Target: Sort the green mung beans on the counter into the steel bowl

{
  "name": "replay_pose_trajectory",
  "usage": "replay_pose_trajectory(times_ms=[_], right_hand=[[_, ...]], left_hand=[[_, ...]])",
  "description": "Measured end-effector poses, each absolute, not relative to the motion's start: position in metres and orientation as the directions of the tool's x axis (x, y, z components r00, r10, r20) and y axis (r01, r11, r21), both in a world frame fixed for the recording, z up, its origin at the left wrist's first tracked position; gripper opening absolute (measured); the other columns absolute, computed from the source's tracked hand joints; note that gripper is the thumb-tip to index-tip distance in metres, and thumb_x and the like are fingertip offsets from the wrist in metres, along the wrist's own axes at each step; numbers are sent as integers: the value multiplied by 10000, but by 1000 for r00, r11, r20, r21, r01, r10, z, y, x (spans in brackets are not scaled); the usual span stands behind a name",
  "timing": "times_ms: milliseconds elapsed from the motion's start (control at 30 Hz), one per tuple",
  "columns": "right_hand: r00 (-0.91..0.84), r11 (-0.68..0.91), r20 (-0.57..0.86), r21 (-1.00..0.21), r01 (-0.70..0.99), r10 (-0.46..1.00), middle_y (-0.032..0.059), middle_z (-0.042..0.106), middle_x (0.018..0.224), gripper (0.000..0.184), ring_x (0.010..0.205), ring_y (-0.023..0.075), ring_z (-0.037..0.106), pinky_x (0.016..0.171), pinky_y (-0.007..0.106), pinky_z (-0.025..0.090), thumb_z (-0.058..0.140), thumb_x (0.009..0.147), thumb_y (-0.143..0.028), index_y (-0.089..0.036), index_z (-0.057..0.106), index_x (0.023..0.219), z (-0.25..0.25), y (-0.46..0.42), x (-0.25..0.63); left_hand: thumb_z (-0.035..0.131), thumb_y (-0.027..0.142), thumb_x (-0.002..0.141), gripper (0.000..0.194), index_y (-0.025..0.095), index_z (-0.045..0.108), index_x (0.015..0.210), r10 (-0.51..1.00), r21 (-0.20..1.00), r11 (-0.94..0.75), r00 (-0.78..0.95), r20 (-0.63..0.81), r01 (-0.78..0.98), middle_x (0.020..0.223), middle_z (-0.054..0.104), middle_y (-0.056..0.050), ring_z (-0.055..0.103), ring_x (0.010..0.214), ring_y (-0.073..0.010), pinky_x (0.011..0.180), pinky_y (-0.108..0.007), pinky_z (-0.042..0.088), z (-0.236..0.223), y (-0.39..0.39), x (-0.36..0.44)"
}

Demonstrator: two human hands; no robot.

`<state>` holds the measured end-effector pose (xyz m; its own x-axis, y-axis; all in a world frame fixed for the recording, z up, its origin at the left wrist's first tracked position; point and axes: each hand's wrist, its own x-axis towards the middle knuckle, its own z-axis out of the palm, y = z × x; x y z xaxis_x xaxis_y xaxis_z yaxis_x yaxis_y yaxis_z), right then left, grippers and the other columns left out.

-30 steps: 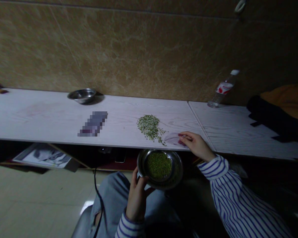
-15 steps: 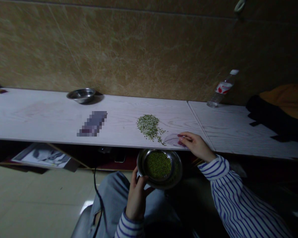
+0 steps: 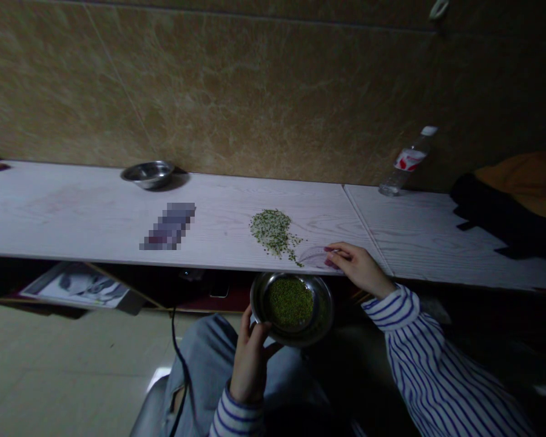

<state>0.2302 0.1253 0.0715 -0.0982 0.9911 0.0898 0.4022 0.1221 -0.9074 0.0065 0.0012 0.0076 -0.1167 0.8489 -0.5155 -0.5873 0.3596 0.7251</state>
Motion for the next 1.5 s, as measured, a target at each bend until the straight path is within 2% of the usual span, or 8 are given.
replay_pose_trajectory(times_ms=[167,800,1067,1500], right_hand=[[-102,155,123,-899,410,987,55,743,758,260,722,201,714,679,321,567,640,773,-384,-182,661,935,71,124,229],[-79,173,153,-881,441,985,62,738,757,229,714,197,708,678,314,555,616,790,-348,-178,669,933,74,129,224],[-41,172,171,-887,428,984,55,738,751,239,713,198,709,668,312,558,636,782,-366,-182,667,931,69,135,226],[-98,166,138,-892,421,986,66,736,774,245,736,207,710,721,340,565,624,781,-351,-171,663,943,73,134,220]], left_hand=[[579,270,797,536,293,418,1308,849,722,362,-111,-516,-589,1175,543,-70,521,1007,-221,706,-347,520,8,0,7],[607,292,779,544,286,454,1302,850,714,347,-118,-513,-608,1216,551,-80,549,1019,-227,725,-360,529,5,0,6],[642,311,745,563,299,477,1283,840,711,350,-133,-527,-609,1114,588,-57,557,976,-216,721,-358,524,4,2,6],[584,281,789,515,298,459,1288,849,724,349,-127,-514,-595,1216,533,-68,522,1045,-231,739,-368,523,6,1,5]])
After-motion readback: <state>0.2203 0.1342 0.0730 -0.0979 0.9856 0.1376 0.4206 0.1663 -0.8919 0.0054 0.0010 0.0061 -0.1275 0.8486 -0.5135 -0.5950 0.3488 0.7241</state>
